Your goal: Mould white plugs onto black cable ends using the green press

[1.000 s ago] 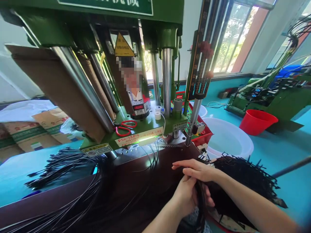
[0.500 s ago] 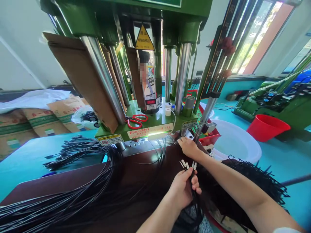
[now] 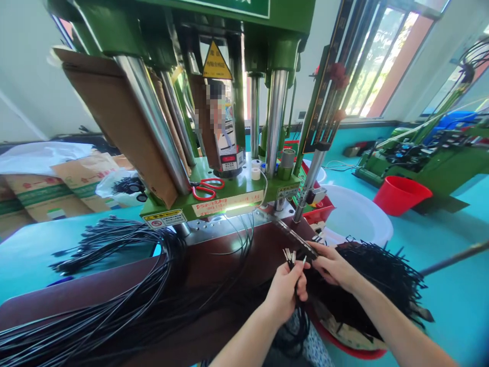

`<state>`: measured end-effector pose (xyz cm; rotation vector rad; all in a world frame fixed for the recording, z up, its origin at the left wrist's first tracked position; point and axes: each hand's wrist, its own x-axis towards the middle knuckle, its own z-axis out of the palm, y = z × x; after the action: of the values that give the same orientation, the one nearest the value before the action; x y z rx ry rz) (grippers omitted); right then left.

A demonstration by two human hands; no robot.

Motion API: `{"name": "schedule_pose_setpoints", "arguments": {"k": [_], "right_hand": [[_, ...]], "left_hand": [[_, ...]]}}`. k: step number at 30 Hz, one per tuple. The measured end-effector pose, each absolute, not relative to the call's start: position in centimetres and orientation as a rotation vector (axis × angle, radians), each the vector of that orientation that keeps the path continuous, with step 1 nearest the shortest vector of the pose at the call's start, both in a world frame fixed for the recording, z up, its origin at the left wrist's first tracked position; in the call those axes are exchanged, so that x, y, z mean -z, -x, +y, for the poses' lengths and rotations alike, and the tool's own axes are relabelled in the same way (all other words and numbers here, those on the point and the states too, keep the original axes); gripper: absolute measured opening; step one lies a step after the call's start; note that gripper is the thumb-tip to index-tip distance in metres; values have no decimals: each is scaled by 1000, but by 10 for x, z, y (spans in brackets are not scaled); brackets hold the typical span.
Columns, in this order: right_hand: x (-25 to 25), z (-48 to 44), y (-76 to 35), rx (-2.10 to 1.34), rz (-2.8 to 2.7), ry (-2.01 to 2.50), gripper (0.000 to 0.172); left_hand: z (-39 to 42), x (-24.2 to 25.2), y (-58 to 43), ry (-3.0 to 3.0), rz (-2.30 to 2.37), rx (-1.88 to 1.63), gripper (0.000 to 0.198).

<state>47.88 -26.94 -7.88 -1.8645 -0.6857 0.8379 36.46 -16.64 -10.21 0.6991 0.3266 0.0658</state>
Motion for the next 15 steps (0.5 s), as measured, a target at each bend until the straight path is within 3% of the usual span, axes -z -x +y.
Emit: {"name": "schedule_pose_setpoints", "arguments": {"k": [5, 15], "right_hand": [[104, -291, -449, -771, -319, 1431, 50], [114, -286, -449, -718, -330, 1439, 55]], "left_hand": [[-176, 107, -368, -961, 429, -141, 36], [-180, 115, -379, -1293, 518, -148, 26]]}}
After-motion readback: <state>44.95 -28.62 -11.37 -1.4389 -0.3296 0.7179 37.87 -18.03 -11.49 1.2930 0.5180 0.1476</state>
